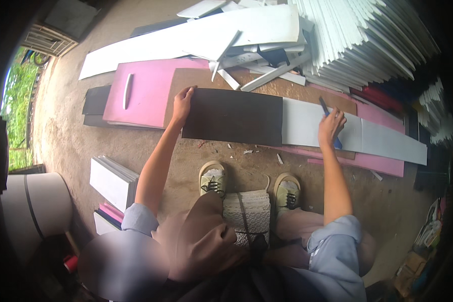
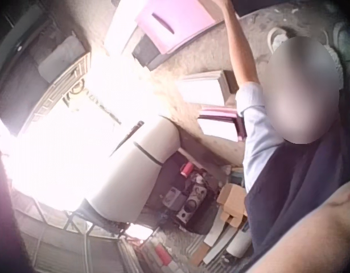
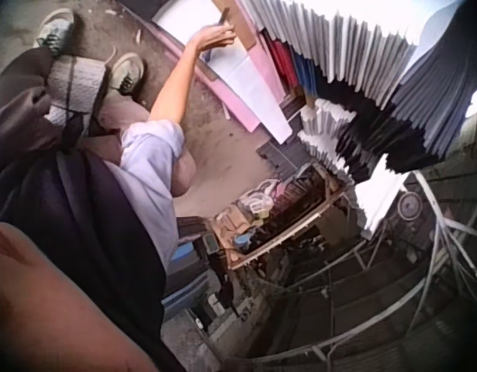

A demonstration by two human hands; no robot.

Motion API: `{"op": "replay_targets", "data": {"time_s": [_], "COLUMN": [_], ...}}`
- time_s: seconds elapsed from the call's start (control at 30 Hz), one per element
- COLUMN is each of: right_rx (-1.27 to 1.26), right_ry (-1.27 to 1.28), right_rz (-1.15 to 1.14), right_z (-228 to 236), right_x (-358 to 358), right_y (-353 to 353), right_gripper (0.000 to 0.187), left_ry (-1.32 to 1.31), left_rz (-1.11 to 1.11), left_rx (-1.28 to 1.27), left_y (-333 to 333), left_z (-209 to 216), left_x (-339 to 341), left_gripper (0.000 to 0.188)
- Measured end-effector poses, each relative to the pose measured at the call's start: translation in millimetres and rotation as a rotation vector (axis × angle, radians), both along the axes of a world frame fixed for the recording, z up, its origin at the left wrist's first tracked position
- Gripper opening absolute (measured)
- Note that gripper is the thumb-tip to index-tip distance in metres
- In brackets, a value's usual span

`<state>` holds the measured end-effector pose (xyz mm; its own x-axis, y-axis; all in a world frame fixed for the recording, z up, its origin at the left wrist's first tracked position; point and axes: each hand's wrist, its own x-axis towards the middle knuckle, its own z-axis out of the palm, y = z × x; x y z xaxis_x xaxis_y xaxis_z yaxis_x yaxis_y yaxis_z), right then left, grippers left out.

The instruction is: The person sits on the floor and uses a utility knife to cut white and black cardstock sheets to size. They repeatedly align the sheets, score and cut along edges, then stack the finished pieces.

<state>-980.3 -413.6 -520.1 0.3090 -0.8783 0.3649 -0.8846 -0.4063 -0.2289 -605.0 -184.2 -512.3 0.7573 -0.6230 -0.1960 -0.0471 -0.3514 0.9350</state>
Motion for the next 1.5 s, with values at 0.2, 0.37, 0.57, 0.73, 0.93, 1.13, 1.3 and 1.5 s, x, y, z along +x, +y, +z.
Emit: {"op": "replay_targets", "data": {"time_s": [0.2, 0.37, 0.57, 0.73, 0.93, 1.13, 1.3, 1.5], "right_rx": [0.163, 0.166, 0.156, 0.1, 0.134, 0.128, 0.194, 0.254], "right_ry": [-0.158, -0.134, -0.196, -0.178, -0.17, -0.172, -0.15, -0.035], "right_rz": [0.359, 0.485, 0.518, 0.501, 0.514, 0.54, 0.553, 0.496], "right_z": [3, -19, -26, -32, -35, -33, -36, -44], "right_x": [83, 100, 112, 119, 118, 121, 117, 119], "right_y": [75, 89, 85, 49, 40, 42, 33, 19], "right_gripper": [0.039, 0.05, 0.051, 0.052, 0.051, 0.051, 0.051, 0.056], "left_ry": [-0.614, -0.667, -0.704, -0.754, -0.753, -0.775, -0.836, -0.868], "left_rz": [-0.115, -0.561, -0.502, -0.488, -0.526, -0.523, -0.543, -0.557], "left_rx": [0.394, 0.252, 0.215, 0.197, 0.124, 0.142, 0.137, 0.14], "left_y": [28, 80, 89, 59, 60, 65, 61, 59], "left_z": [-7, 13, -1, -6, -5, -4, 1, 0], "left_x": [-16, -36, -44, -38, -28, -25, -17, -15], "left_gripper": [0.064, 0.101, 0.098, 0.096, 0.092, 0.089, 0.083, 0.081]}}
